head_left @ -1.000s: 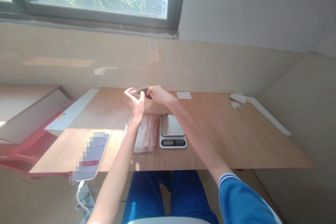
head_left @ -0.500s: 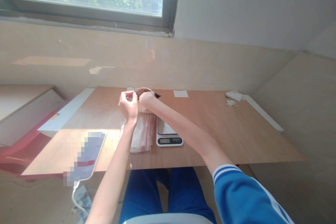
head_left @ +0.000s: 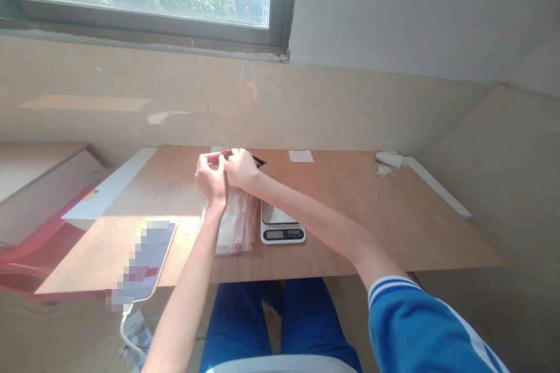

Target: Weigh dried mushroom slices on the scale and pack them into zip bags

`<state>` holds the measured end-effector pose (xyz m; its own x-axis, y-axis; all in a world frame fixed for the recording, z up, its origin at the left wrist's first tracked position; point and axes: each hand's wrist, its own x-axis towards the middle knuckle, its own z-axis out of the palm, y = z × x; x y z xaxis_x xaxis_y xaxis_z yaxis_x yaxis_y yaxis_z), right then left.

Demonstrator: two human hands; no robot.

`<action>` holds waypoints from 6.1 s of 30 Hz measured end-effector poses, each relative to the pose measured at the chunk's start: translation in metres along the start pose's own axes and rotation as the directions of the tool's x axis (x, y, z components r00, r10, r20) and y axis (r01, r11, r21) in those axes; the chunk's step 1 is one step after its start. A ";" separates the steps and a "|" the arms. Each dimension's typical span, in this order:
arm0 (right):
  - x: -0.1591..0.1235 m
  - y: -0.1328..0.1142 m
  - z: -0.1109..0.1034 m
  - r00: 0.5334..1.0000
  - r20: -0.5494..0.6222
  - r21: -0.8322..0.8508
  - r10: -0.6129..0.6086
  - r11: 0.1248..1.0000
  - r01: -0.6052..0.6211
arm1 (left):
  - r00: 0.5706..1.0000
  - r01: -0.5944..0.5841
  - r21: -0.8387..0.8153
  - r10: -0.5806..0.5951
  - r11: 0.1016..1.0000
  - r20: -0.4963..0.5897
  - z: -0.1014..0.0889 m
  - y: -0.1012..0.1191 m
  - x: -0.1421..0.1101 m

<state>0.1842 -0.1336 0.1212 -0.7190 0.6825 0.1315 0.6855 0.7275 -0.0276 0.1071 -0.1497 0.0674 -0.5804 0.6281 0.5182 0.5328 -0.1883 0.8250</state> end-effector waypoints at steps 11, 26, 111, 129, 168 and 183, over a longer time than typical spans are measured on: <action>-0.019 0.026 -0.015 0.990 -0.118 0.092 -0.075 0.992 0.086 | 1.000 0.002 -0.006 -0.002 1.000 -0.010 0.001 0.002 0.003; -0.101 0.053 -0.007 0.764 -0.384 0.890 0.519 0.429 0.156 | 0.999 0.024 -0.086 -0.021 0.996 0.037 0.022 -0.003 0.012; -0.004 0.038 0.015 0.929 -0.215 0.277 0.302 0.931 -0.239 | 0.790 -0.390 0.522 -0.015 0.758 0.612 -0.027 -0.098 -0.113; -0.006 0.052 0.013 0.884 -0.391 0.125 0.256 0.967 -0.224 | 0.766 -0.246 0.501 -0.150 0.830 0.625 -0.028 -0.104 -0.109; -0.051 -0.008 0.003 0.918 0.132 -0.043 0.373 0.928 -0.371 | 0.987 -0.022 0.001 0.021 1.000 0.159 -0.028 0.011 -0.034; -0.067 -0.008 -0.007 0.896 0.274 -0.105 0.349 0.937 -0.333 | 0.991 -0.086 0.009 0.085 0.996 0.101 -0.024 0.012 -0.041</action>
<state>0.2275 -0.1859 0.1200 -0.4364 0.8848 -0.1636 0.8938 0.4471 0.0340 0.1220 -0.1956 0.0614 -0.4677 0.6830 0.5610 0.5864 -0.2351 0.7752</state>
